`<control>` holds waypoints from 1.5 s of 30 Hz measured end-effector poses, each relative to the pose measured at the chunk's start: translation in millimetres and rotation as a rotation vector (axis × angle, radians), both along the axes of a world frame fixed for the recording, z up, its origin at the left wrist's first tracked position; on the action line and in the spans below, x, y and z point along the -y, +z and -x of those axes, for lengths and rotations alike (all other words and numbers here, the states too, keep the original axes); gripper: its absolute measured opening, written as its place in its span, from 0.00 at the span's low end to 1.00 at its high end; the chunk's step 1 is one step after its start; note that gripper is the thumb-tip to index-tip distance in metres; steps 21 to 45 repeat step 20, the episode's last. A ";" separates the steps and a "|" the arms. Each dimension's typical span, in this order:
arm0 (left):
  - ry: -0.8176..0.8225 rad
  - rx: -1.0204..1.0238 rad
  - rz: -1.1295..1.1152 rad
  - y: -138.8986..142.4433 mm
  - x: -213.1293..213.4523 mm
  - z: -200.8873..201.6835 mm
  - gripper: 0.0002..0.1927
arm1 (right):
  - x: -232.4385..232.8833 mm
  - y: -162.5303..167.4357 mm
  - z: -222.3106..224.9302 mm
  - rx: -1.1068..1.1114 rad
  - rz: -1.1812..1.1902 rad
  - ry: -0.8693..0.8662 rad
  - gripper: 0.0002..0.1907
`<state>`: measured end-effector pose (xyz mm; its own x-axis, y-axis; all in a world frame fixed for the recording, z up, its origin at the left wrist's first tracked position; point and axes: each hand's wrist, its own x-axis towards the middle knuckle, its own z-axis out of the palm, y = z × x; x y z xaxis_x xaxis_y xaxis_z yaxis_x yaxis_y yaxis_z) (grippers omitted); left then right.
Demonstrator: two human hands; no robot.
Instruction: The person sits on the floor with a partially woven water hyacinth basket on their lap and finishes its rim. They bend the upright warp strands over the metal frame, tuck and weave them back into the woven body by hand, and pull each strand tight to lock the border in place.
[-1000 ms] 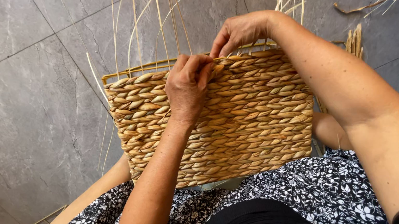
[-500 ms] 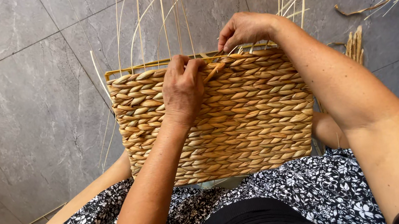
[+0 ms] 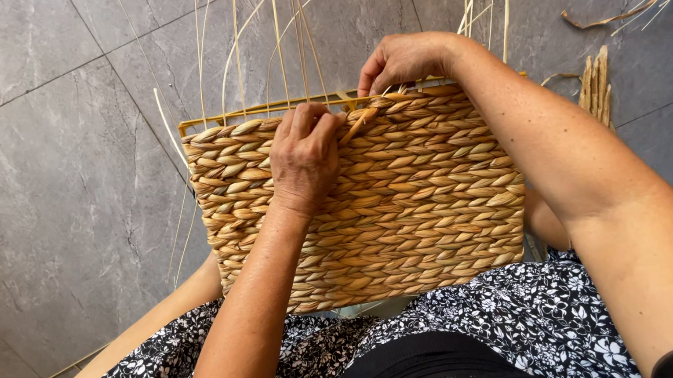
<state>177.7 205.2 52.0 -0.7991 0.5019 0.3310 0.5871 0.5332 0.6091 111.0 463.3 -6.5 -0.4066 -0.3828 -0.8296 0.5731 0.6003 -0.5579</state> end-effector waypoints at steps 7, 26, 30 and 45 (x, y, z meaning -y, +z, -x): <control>0.112 0.297 -0.130 2.6 -3.8 2.3 0.10 | 4.7 3.1 -2.1 0.017 0.037 -0.017 0.11; 0.085 0.732 -0.442 31.1 19.2 35.6 0.05 | -2.6 -9.3 -8.8 0.040 0.065 0.045 0.13; 0.085 0.732 -0.442 31.1 19.2 35.6 0.05 | -2.6 -9.3 -8.8 0.040 0.065 0.045 0.13; 0.085 0.732 -0.442 31.1 19.2 35.6 0.05 | -2.6 -9.3 -8.8 0.040 0.065 0.045 0.13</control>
